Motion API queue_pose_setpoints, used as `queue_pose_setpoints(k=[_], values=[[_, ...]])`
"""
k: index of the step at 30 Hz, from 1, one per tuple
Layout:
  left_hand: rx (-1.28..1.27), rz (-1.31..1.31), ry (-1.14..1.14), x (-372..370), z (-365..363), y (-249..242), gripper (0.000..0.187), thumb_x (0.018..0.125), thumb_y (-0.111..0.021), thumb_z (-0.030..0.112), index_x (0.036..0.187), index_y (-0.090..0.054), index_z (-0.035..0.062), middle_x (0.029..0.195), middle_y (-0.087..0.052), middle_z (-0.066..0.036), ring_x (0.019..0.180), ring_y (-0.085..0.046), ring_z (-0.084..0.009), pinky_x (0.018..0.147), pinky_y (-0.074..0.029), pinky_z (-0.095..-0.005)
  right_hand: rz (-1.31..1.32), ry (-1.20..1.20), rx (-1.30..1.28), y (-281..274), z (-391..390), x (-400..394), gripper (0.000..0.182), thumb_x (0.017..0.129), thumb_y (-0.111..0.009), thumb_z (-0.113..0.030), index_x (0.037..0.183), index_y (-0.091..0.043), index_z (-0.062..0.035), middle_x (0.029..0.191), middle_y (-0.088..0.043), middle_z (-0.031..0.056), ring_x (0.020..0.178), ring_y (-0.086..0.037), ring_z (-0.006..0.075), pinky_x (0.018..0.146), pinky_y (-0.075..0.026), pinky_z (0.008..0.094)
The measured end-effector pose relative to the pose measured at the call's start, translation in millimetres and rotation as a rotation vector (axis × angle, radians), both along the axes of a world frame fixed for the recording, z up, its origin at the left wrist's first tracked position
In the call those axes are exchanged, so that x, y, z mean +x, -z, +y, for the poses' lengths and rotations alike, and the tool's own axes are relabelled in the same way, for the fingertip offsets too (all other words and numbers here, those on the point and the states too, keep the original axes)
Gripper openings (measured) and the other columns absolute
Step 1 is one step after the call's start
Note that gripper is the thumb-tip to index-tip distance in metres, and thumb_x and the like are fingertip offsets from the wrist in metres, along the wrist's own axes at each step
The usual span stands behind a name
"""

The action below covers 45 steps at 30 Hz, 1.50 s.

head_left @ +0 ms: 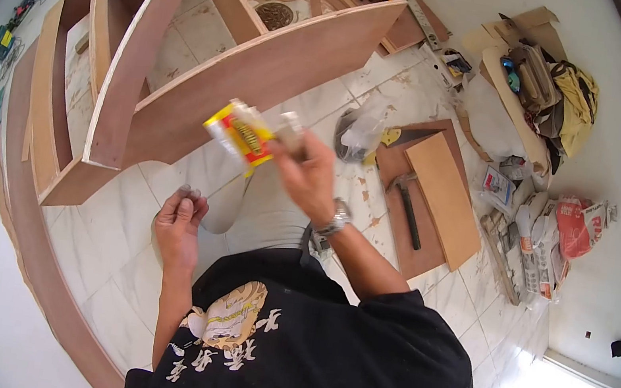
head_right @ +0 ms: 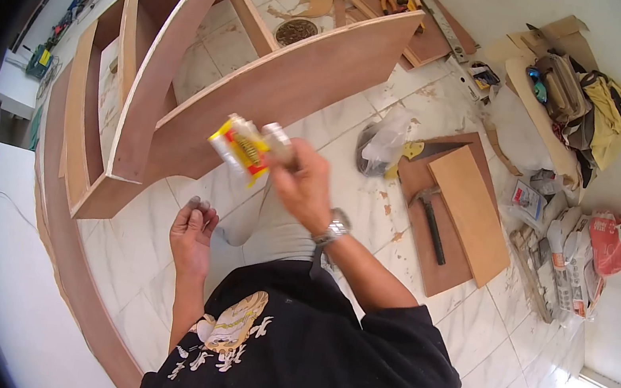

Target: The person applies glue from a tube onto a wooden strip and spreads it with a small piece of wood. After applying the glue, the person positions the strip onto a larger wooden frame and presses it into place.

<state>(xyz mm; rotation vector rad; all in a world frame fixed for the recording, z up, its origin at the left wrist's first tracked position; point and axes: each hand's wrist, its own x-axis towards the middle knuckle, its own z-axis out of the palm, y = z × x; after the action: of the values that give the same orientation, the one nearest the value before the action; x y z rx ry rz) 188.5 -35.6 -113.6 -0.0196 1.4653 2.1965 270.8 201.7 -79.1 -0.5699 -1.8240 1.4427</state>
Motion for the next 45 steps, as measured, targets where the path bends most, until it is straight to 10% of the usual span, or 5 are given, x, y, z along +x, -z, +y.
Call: queue_pose_setpoints(k=[14,17,28,30,45], values=[[-0.393,-0.085,0.187,-29.3,-29.6,79.2,0.014,0.094,-0.061,0.004,0.105,-0.066,-0.0011,0.076,-0.058,-0.001,0.067,-0.052,-0.0101,0.061,-0.042,-0.0252,-0.243,0.284,0.382,-122.0,347.1,-134.3,0.024,0.086,-0.071,-0.015,0.1,-0.073,0.0037,0.081,-0.072,0.0121,0.074,-0.068,0.0189,0.069,-0.053,0.0325],[-0.453,-0.155,0.168,-39.8,-31.4,95.6,0.015,0.097,-0.056,0.009,0.109,-0.064,0.0027,0.069,-0.051,0.001,0.059,-0.044,-0.0091,0.059,-0.039,-0.025,-0.492,0.169,0.476,-68.6,452.4,-254.5,0.031,0.082,-0.071,-0.023,0.101,-0.075,0.0017,0.088,-0.074,0.0194,0.081,-0.072,0.0361,0.077,-0.056,0.0394],[-1.394,-0.292,-0.335,-31.5,-86.8,21.4,0.027,0.096,-0.054,0.011,0.116,-0.068,-0.0008,0.089,-0.069,-0.008,0.076,-0.062,-0.0127,0.062,-0.053,-0.0286,-0.992,0.11,0.653,231.5,548.8,-502.9,0.033,0.081,-0.068,-0.02,0.11,-0.073,-0.005,0.117,-0.069,0.0232,0.111,-0.067,0.0369,0.096,-0.053,0.0447],[-1.59,0.331,-0.237,46.0,-227.6,104.3,0.024,0.101,-0.056,0.021,0.109,-0.07,0.0043,0.082,-0.068,-0.009,0.067,-0.066,-0.0171,0.055,-0.054,-0.03,-0.898,0.215,0.487,260.2,538.2,-514.1,0.034,0.081,-0.068,-0.02,0.111,-0.073,-0.0045,0.118,-0.069,0.0244,0.112,-0.067,0.0376,0.097,-0.052,0.0455],[-1.722,-0.378,0.156,18.5,-159.1,50.1,0.023,0.096,-0.057,0.017,0.105,-0.072,0.0017,0.085,-0.071,-0.013,0.075,-0.069,-0.0238,0.068,-0.055,-0.0362,-1.035,0.119,0.442,302.0,585.9,-584.2,0.033,0.086,-0.064,-0.02,0.112,-0.072,-0.0009,0.117,-0.068,0.0266,0.111,-0.067,0.0394,0.093,-0.055,0.0464]])
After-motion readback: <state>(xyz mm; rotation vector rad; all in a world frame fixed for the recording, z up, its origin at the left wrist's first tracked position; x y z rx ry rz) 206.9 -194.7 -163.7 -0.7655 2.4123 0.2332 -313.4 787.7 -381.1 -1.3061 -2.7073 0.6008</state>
